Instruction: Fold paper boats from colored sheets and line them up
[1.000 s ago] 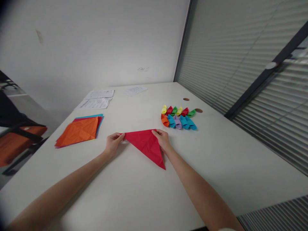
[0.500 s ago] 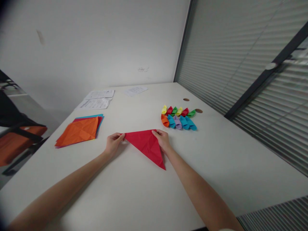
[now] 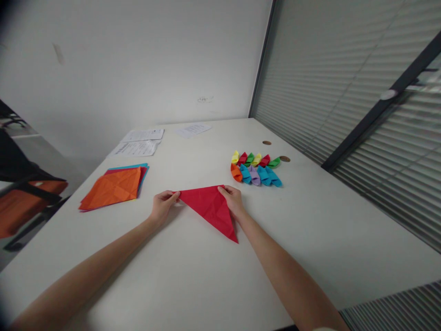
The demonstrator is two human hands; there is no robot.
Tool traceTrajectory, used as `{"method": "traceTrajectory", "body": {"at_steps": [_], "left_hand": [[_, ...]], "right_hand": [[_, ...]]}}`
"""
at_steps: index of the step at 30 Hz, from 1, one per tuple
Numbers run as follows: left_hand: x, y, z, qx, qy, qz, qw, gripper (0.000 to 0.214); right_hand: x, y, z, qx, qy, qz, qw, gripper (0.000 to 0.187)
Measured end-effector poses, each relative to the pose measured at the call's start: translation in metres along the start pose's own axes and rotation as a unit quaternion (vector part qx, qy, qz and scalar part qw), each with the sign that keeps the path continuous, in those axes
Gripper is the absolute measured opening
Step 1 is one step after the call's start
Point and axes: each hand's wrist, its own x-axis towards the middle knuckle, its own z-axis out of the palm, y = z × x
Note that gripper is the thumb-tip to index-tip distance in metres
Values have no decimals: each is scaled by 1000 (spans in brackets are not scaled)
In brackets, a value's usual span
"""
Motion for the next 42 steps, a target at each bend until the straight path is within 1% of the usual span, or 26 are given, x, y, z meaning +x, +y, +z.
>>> {"method": "traceTrajectory", "body": {"at_steps": [13,19,28,32,34,36,40,42], "left_hand": [[-1,4,1,8,-5,4,1000,33],[-1,2,1,-4,-10,-9,1000,30],[-1,2,1,9,0,6,1000,30],[-2,6,1,27,-10,32,999,31],[-3,7,2,28,-15,34,999,32],[-5,7,2,26,-27,21,999,32],[-7,4,3,42,-70,-14,997,37],[-7,3,3,50,-75,-22,996,41]], "right_hand": [[0,1,-1,-3,-3,5,1000,34],[3,4,-2,-7,-11,2,1000,34],[0,3,-1,6,-11,5,1000,32],[0,2,-1,5,-9,3,1000,34],[-1,2,0,4,-9,1,1000,34],[-1,0,0,0,-8,-1,1000,34],[-3,-1,1,-18,-19,2,1000,34],[-3,-1,1,-24,-28,2,999,34]]}}
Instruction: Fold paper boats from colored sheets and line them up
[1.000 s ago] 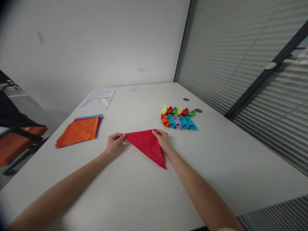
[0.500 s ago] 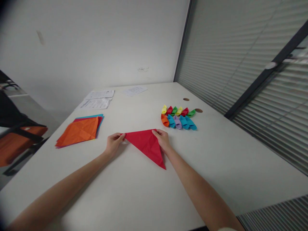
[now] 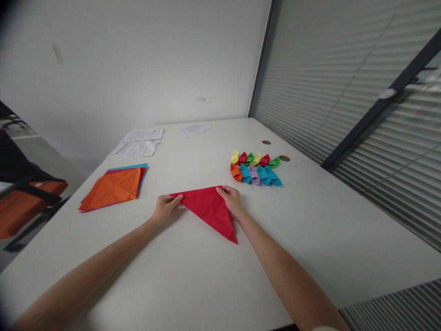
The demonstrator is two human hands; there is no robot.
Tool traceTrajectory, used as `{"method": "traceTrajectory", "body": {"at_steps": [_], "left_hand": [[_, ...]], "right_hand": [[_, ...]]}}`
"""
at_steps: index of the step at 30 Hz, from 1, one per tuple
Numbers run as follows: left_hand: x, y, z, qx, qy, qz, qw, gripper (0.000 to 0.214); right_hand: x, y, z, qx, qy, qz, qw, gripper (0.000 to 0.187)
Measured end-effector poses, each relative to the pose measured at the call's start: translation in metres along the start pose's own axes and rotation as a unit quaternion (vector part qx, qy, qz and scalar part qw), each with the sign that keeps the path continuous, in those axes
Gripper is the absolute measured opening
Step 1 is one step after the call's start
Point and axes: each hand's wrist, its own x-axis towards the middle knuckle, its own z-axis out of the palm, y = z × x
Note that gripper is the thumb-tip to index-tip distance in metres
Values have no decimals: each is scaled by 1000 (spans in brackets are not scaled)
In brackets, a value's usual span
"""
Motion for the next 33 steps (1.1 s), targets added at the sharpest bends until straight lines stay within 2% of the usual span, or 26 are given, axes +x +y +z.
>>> {"method": "traceTrajectory", "body": {"at_steps": [12,22,33], "left_hand": [[1,-3,-1,34,14,2,999,44],[3,2,-1,-3,36,27,999,42],[4,-5,-3,4,24,24,999,41]], "right_hand": [[2,4,-2,-16,-10,-10,1000,36],[3,6,-4,-5,-1,-2,1000,34],[0,1,-1,11,9,7,1000,35]]}}
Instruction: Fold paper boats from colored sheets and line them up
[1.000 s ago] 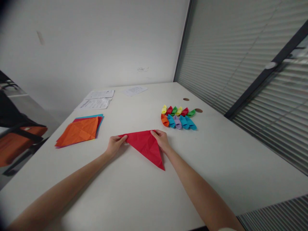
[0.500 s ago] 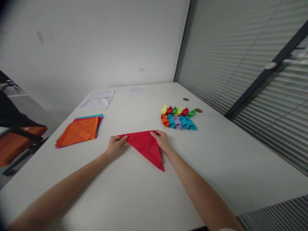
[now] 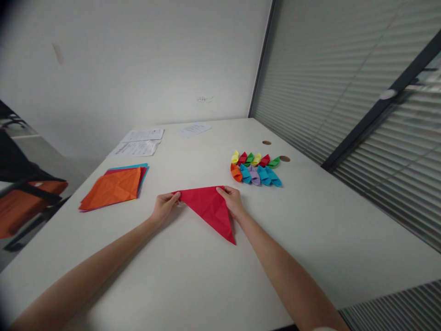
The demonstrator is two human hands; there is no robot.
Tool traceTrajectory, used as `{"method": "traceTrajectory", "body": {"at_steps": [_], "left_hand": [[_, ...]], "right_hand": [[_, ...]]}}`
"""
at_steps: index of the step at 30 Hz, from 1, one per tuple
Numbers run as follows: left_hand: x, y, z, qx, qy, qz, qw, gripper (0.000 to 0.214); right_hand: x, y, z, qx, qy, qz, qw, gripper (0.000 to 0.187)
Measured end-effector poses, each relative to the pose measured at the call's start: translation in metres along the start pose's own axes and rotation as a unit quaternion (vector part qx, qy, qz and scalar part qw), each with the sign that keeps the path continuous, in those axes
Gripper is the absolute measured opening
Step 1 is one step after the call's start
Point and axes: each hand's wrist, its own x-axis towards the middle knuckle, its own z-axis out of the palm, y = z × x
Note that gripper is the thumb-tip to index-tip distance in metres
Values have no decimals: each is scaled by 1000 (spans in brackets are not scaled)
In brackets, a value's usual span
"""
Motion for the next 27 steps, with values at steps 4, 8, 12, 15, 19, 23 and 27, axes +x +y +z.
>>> {"method": "traceTrajectory", "body": {"at_steps": [4,8,12,15,19,23,27], "left_hand": [[-1,2,1,2,5,3,1000,42],[-2,4,1,5,4,1,1000,42],[-1,4,1,6,3,-1,1000,40],[-1,4,1,8,3,1,1000,40],[-1,5,2,8,4,-3,1000,40],[-2,7,2,5,5,3,1000,41],[-4,8,2,-19,1,-3,1000,39]], "right_hand": [[2,3,-1,-2,-5,-4,1000,35],[3,3,-2,-4,-9,-3,1000,34],[2,2,-2,-12,-8,-6,1000,34],[3,3,-2,-5,-10,-7,1000,34],[4,5,-4,-4,-14,-6,1000,34],[3,4,-4,-3,-14,0,1000,33],[3,3,-3,8,-15,8,1000,32]]}}
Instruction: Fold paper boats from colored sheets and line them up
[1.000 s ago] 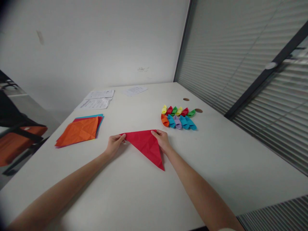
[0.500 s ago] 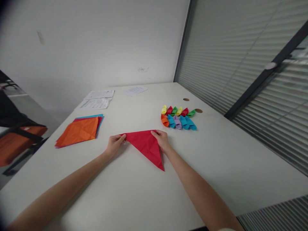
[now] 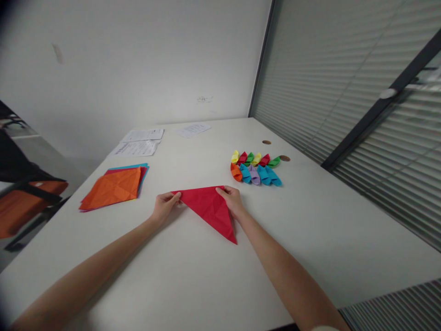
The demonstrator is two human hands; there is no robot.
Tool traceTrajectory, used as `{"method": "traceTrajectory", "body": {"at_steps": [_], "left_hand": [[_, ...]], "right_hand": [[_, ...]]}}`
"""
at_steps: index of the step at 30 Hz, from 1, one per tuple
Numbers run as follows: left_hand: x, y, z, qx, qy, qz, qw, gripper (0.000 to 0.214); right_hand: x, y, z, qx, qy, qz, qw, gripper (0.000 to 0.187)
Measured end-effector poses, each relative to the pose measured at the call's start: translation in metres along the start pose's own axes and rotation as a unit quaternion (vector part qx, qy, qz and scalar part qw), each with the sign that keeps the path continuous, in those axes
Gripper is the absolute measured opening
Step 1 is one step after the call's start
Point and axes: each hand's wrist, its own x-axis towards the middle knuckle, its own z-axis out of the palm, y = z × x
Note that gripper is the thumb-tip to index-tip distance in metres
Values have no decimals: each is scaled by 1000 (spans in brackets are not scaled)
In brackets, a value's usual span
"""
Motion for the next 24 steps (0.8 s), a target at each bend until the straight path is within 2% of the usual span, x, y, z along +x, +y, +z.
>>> {"method": "traceTrajectory", "body": {"at_steps": [6,12,24], "left_hand": [[0,0,0,21,-20,-9,1000,42],[1,-3,0,68,-2,-10,998,44],[2,-3,-1,76,-6,2,997,47]], "right_hand": [[0,0,0,-6,4,3,1000,37],[-2,-2,2,7,5,2,1000,35],[-3,-5,3,5,-1,0,1000,34]]}}
